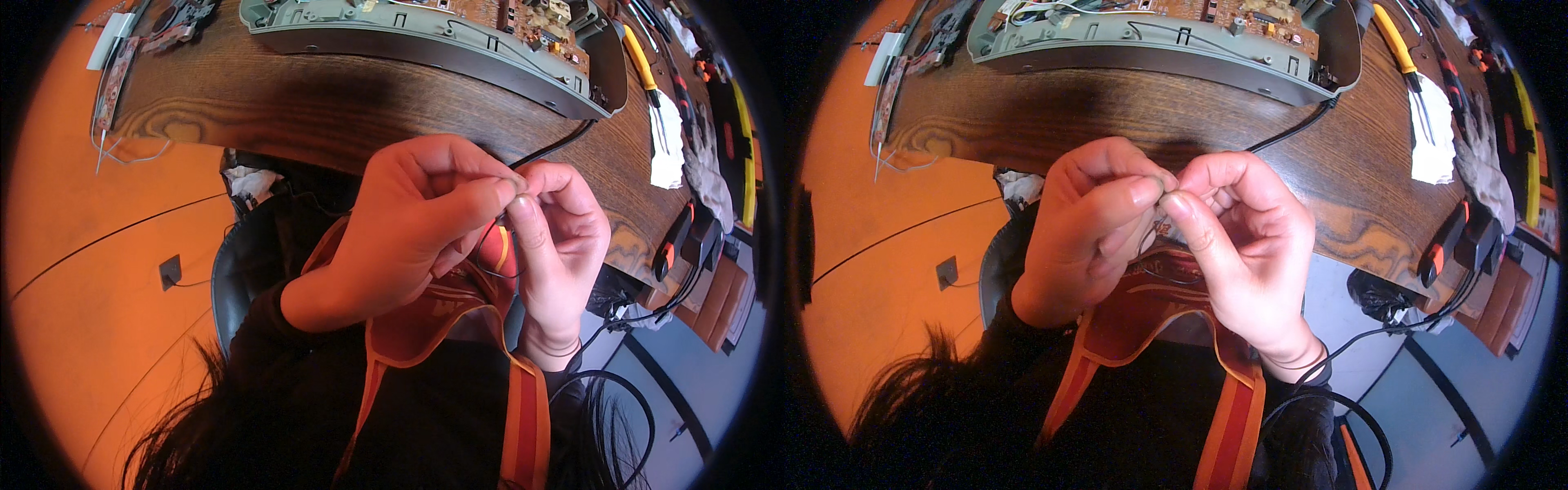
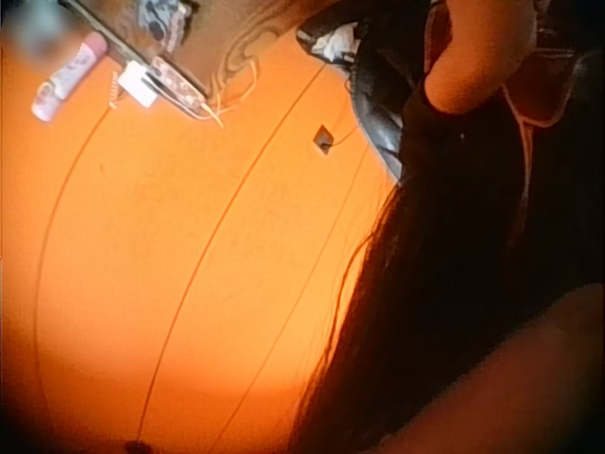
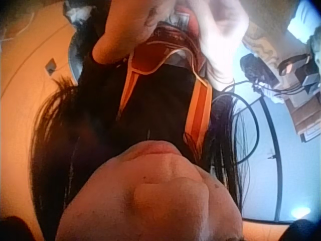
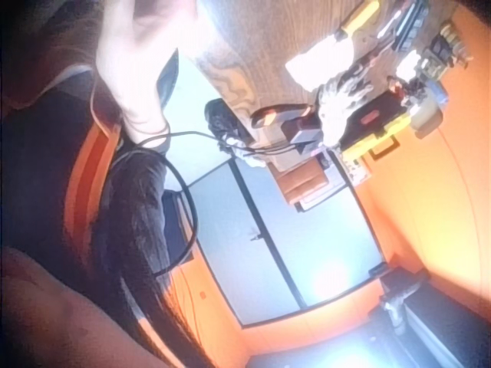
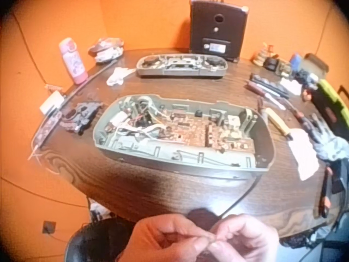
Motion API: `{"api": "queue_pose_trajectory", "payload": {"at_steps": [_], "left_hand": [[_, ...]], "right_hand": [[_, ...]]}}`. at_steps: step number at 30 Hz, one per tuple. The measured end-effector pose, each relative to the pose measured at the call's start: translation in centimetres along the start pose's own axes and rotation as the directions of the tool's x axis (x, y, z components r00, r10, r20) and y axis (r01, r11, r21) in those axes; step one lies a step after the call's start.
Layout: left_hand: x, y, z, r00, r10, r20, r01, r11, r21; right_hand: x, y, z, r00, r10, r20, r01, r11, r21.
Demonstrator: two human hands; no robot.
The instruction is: The person solders wires to a circuit board inside a disassembled electronic device. They use a soldering iron to attach a white wire, then a black wire, to the board, and use pliers to strip the black wire before soldering.
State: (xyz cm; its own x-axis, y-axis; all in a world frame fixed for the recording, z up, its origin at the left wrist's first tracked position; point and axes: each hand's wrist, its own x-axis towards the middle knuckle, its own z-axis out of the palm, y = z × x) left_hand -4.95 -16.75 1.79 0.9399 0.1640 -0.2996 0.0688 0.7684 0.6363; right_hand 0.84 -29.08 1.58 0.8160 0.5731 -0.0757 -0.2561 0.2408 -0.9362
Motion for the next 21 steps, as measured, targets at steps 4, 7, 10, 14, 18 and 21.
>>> {"api": "queue_pose_trajectory", "payload": {"at_steps": [4,7,10,14,18,21], "left_hand": [[0.1,0.3,0.1,0.997,0.071,-0.018,-0.072,0.997,-0.023],[0.2,1.0,-0.2,0.929,0.354,-0.105,-0.355,0.935,0.009],[0.3,0.8,-0.2,0.925,0.366,-0.103,-0.320,0.895,0.312],[0.8,0.4,-0.5,0.939,0.296,0.177,-0.343,0.854,0.391],[0.5,0.2,-0.5,0.964,0.164,0.208,-0.225,0.922,0.316],[0.5,0.1,-0.2,0.973,0.133,0.191,-0.171,0.964,0.203]], "right_hand": [[-0.4,-0.1,-0.2,0.997,-0.069,0.017,0.071,0.984,-0.164],[-0.5,-0.1,-0.5,0.999,-0.018,0.032,0.021,0.994,-0.105],[-0.5,-0.2,-0.9,0.997,0.052,0.053,-0.059,0.987,0.150],[-0.2,-0.6,-1.1,0.989,0.107,0.106,-0.129,0.967,0.221],[-0.3,-0.9,-0.9,0.981,0.168,0.093,-0.188,0.944,0.271],[-0.3,-1.0,-0.8,0.981,0.168,0.100,-0.190,0.942,0.276]]}}
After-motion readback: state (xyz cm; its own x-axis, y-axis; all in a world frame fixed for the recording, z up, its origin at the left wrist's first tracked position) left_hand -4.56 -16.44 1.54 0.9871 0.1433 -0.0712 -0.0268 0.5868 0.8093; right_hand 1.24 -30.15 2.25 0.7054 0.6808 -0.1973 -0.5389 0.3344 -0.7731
